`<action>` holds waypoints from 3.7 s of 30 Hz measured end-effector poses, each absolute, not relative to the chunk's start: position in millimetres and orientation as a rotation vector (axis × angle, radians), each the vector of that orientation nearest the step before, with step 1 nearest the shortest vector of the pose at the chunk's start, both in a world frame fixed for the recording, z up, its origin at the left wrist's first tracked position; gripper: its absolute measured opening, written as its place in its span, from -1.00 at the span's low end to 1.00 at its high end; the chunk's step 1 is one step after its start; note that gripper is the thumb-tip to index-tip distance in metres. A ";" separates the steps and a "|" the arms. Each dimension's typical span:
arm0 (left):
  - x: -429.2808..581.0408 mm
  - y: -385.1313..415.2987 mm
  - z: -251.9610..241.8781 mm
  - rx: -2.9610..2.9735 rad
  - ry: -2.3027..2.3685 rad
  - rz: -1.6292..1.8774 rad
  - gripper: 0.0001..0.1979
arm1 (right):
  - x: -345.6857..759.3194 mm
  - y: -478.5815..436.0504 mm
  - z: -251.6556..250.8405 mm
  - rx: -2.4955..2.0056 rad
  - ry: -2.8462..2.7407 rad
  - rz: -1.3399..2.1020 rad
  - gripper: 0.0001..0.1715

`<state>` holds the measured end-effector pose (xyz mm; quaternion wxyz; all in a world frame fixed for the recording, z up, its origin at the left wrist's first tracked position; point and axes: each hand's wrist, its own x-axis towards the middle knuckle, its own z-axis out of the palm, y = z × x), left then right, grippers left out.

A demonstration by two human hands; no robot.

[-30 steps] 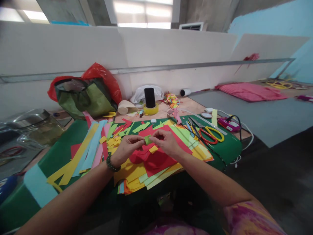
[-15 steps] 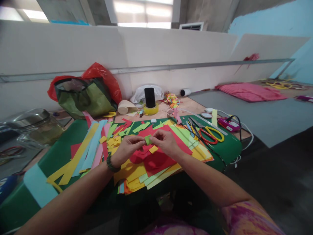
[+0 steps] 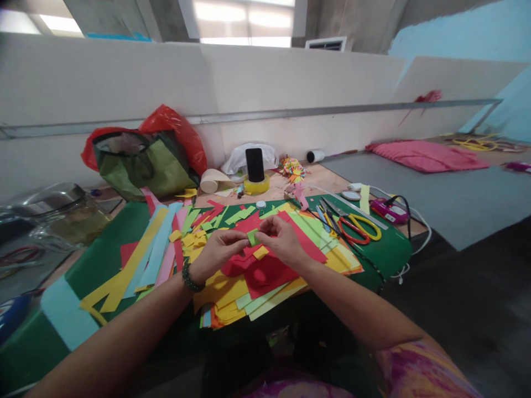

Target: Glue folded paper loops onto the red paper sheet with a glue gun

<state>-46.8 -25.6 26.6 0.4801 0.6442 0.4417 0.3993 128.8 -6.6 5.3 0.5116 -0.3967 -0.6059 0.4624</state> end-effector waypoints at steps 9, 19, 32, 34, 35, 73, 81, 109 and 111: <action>-46.6 -25.4 26.2 1.564 1.035 1.005 -0.71 | 124.6 -19.3 9.3 -0.921 -1.580 1.000 -0.74; -48.2 -21.3 23.0 1.693 1.076 1.014 -0.85 | 121.8 -20.8 4.7 -0.942 -1.652 0.895 -0.78; -51.1 -20.2 21.4 1.666 1.054 1.010 -0.79 | 121.7 -26.4 11.7 -0.968 -1.698 0.994 -0.71; -50.5 -20.9 22.7 1.659 1.048 0.991 -0.77 | 121.9 -28.0 12.2 -0.961 -1.703 0.984 -0.73; -49.9 -21.3 23.2 1.653 1.038 0.982 -0.76 | 122.1 -29.0 12.3 -0.960 -1.704 0.978 -0.74; -156.3 27.1 57.4 1.957 1.582 1.394 -0.75 | 95.8 27.8 69.0 -1.129 -2.541 0.333 -0.75; -146.5 30.1 49.3 1.777 1.636 1.751 -0.69 | 56.8 88.2 58.1 -1.572 -2.736 0.022 -0.70; -75.0 1.4 21.9 1.205 0.950 0.953 -0.55 | 101.4 -26.4 31.7 -0.769 -2.597 -0.485 -0.68; -72.6 -2.7 23.2 1.269 0.966 0.886 -0.58 | 117.0 -23.8 29.7 -0.904 -2.590 -0.380 -0.61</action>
